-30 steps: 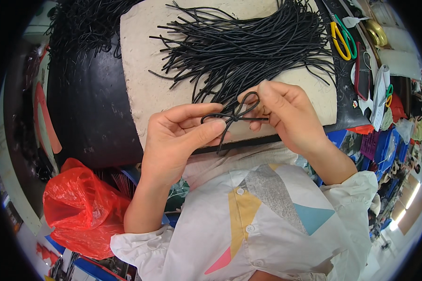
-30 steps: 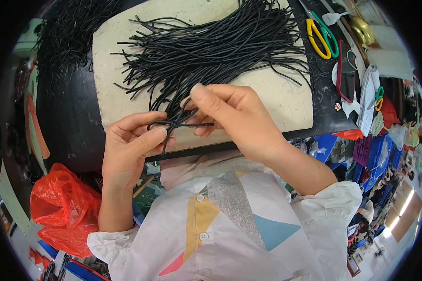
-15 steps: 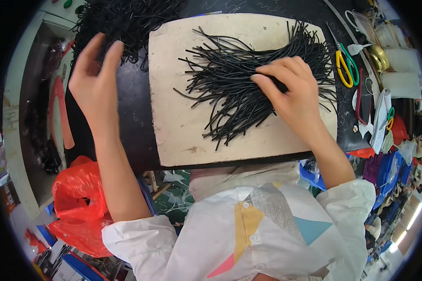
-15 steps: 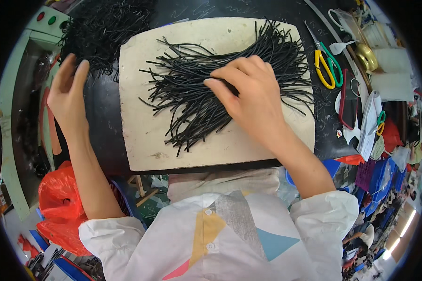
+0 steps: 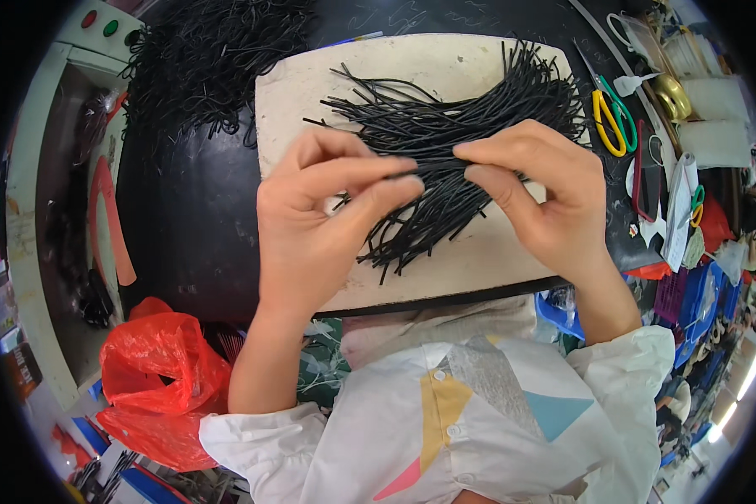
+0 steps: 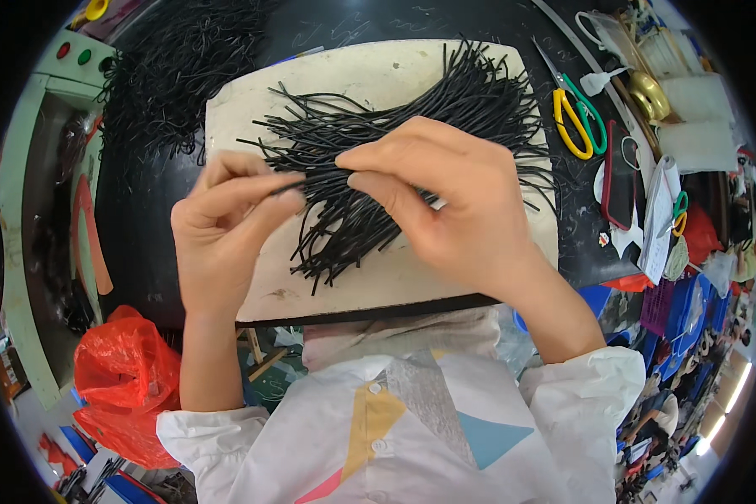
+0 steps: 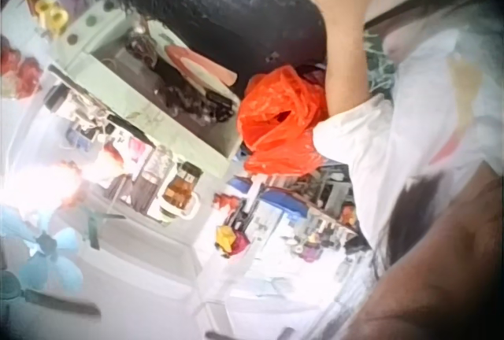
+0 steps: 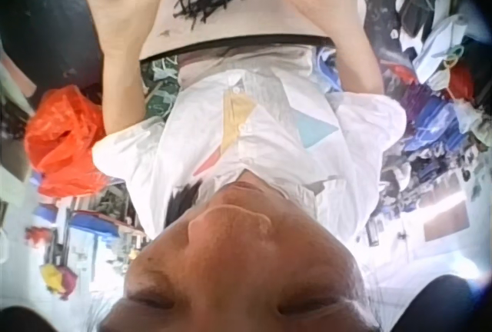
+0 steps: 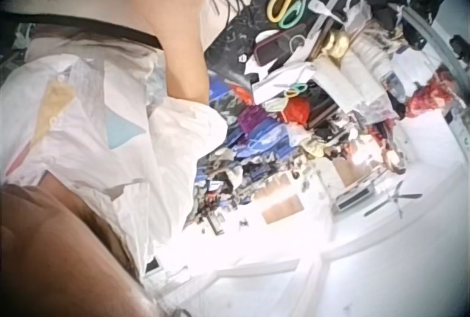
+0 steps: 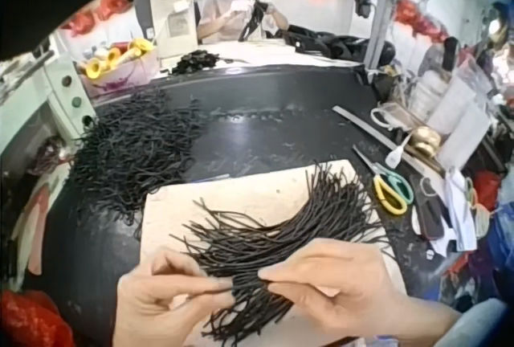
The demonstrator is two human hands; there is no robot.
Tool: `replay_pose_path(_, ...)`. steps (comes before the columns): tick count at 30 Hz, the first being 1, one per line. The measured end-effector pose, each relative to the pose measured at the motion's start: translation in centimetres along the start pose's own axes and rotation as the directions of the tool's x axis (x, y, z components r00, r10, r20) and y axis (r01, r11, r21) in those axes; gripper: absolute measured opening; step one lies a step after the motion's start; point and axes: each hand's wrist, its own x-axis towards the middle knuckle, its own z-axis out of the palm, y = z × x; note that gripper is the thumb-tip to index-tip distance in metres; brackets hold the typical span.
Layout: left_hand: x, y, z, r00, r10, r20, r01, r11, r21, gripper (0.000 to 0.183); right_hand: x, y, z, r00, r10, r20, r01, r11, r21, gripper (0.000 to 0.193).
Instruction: The recorder is tying knots in thin black elastic cords as part of a manufacturing process.
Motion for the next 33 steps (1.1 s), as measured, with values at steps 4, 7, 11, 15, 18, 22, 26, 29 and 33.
replay_pose_path(4,-1.6,-0.1,0.5,0.898,-0.406,0.170,0.412,0.639,-0.649,0.013,-1.2,-0.6,0.6,0.953,0.287,0.093,-0.299,0.855,0.423,0.016)
replay_pose_path(7,-2.4,-0.3,1.7,0.879,-0.464,0.109,0.355,0.484,-0.800,0.020,-1.8,-1.1,1.8,0.943,0.316,0.104,-0.328,0.824,0.463,0.018)
replay_pose_path(11,-2.6,0.2,3.1,0.871,-0.489,-0.037,0.255,0.516,-0.818,0.027,-2.4,-0.8,3.2,0.992,0.119,-0.039,-0.100,0.942,0.319,0.019)
replay_pose_path(15,-2.7,0.0,3.5,0.861,-0.499,-0.095,0.233,0.554,-0.799,0.029,-2.4,-1.6,2.7,0.986,0.165,-0.027,-0.149,0.942,0.299,0.016)
replay_pose_path(18,-2.9,0.0,3.1,0.868,-0.494,0.056,0.344,0.514,-0.786,0.029,-2.4,-1.7,2.0,0.966,0.257,0.033,-0.254,0.912,0.321,0.011)
replay_pose_path(22,-2.9,0.6,2.0,0.886,-0.439,0.150,0.425,0.638,-0.643,0.022,-2.7,-1.4,2.3,0.904,0.411,0.115,-0.382,0.659,0.648,0.005)
replay_pose_path(26,-3.4,0.5,1.1,0.972,-0.225,0.066,0.233,0.887,-0.399,0.017,-2.5,-1.6,1.1,0.878,0.389,0.277,-0.476,0.667,0.573,0.004)
replay_pose_path(29,-4.0,0.6,0.9,0.989,-0.145,-0.020,0.131,0.937,-0.324,0.015,-2.2,-1.7,0.2,0.952,0.175,0.251,-0.240,0.935,0.260,0.007)
replay_pose_path(33,-3.8,1.4,0.6,0.939,-0.332,-0.091,0.248,0.834,-0.494,0.011,-2.2,-1.5,-1.0,0.975,-0.111,0.195,0.164,0.946,-0.279,0.018)
